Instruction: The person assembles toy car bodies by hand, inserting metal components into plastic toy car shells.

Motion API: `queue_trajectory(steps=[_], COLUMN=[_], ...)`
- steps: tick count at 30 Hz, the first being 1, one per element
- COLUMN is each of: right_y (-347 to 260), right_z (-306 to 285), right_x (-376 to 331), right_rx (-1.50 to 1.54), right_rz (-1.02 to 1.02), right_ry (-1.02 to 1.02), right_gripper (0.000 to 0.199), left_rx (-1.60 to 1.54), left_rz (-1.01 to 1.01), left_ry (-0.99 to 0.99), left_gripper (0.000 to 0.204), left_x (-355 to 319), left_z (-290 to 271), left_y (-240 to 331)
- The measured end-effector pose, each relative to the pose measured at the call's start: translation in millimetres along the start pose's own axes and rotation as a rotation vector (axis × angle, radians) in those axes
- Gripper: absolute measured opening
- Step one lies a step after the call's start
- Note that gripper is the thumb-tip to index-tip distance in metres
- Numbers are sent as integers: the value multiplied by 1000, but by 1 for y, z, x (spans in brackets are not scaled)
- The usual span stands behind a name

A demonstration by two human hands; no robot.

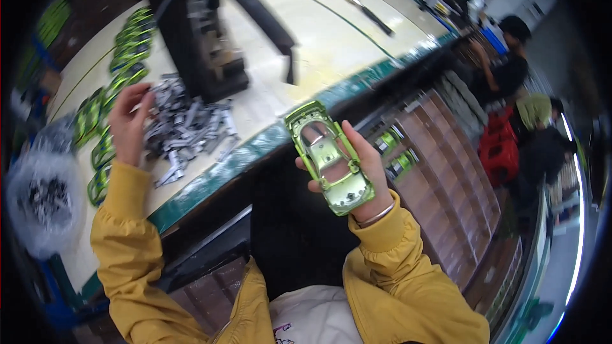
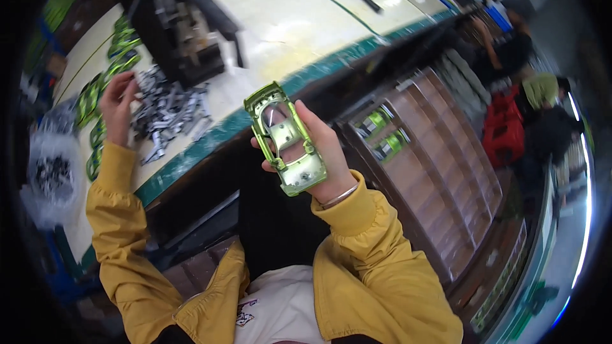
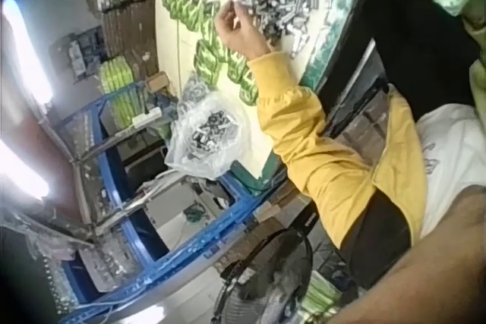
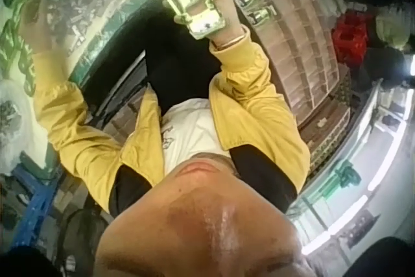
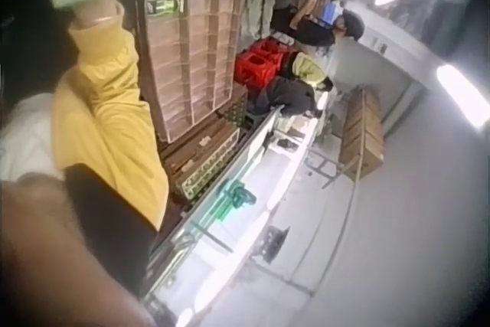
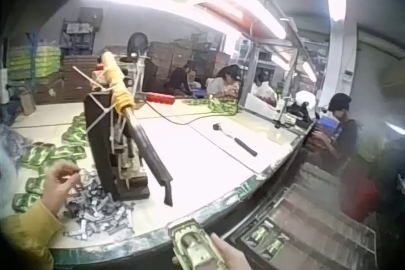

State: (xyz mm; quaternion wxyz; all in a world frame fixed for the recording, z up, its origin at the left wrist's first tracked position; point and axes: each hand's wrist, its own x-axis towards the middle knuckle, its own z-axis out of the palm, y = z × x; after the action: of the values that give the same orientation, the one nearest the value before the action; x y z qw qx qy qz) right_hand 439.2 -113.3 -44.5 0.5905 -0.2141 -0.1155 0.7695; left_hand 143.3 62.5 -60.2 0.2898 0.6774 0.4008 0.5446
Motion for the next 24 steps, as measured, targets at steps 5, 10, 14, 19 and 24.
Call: queue_trajectory(steps=[5, 10, 14, 19, 24], right_y=[-31, -80, -90, -76, -81], right_z=[-59, -178, -238, -253, -271], right_x=[-67, -122, -137, -128, -132], right_rx=[-443, -1808, -1999, -2133, -2123], right_rz=[-386, -715, -599, -533, -447], right_ry=[404, 1094, 1336, 1685, 1677], right_gripper=[55, 65, 69, 64, 61], left_rx=[-32, -45, 47, 103, 67], left_rz=[3, -29, -48, -236, -475], left_ry=[32, 22, 60, 40, 46], left_gripper=[18, 19, 23, 24, 22], left_x=[8, 15, 16, 17, -14], left_z=[-6, -9, -21, -64, -129], left_y=[-11, -3, 15, 42, 33])
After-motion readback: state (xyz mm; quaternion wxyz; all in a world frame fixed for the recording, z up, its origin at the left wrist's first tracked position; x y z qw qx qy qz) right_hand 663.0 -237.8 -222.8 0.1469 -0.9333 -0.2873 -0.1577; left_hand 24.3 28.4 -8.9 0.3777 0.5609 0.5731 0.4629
